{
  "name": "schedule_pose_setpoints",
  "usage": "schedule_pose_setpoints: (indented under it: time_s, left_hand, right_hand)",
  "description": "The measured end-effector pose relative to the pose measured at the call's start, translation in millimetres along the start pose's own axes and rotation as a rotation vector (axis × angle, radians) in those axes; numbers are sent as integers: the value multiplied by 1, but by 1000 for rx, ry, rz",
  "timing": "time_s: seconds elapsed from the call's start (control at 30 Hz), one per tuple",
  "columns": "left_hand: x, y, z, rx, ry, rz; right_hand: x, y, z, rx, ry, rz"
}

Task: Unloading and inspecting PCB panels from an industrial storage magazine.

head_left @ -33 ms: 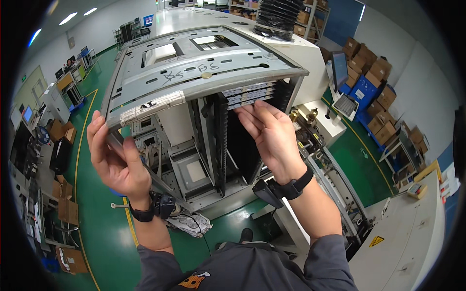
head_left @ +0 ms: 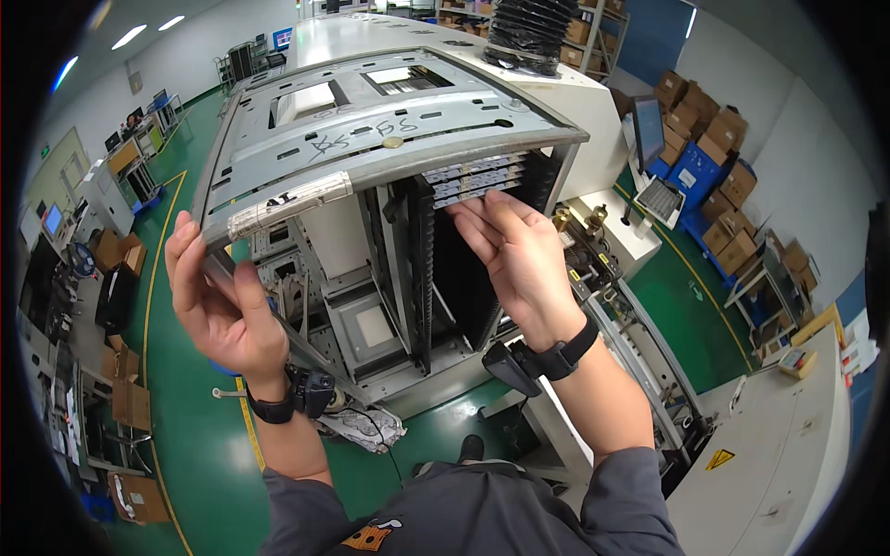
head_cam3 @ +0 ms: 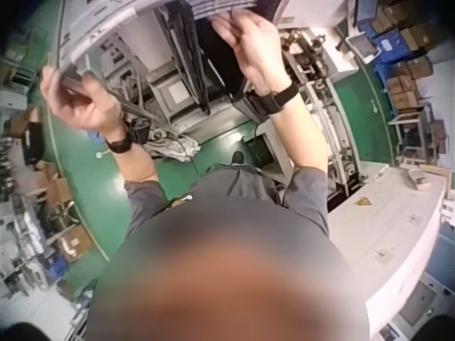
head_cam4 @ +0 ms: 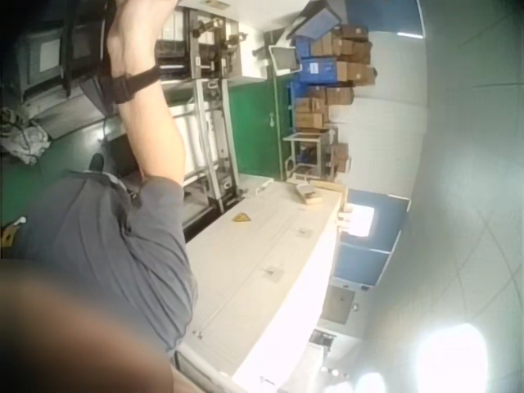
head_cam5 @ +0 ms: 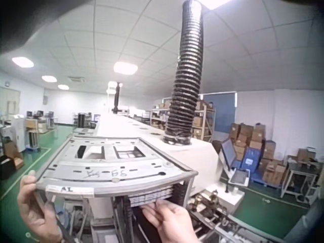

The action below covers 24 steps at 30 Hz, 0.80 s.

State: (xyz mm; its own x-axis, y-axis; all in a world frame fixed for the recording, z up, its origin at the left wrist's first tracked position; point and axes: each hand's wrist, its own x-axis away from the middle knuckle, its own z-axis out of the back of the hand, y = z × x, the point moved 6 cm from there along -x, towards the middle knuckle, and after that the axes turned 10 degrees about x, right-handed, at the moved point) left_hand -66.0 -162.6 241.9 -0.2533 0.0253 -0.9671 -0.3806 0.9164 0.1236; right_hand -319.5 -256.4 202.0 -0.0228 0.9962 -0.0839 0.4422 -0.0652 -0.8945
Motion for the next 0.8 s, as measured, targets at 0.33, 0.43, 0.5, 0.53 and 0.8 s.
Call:
schedule_pose_setpoints:
  time_s: [0.33,0.43,0.5,0.53,0.8]
  left_hand:
    - [1,0,1,17,3,7]
    - [1,0,1,14,3,7]
    - [2,0,1,12,1,8]
    - [2,0,1,16,3,8]
    - [2,0,-1,24,11,8]
  right_hand:
    - [-1,2,4,-33,30,-10]
    - [-1,2,3,-41,27,-11]
    - [-1,3,2,-46,26,-13]
    - [-1,3,3,-39,29,-11]
    - [2,1,2,-38,53,-3]
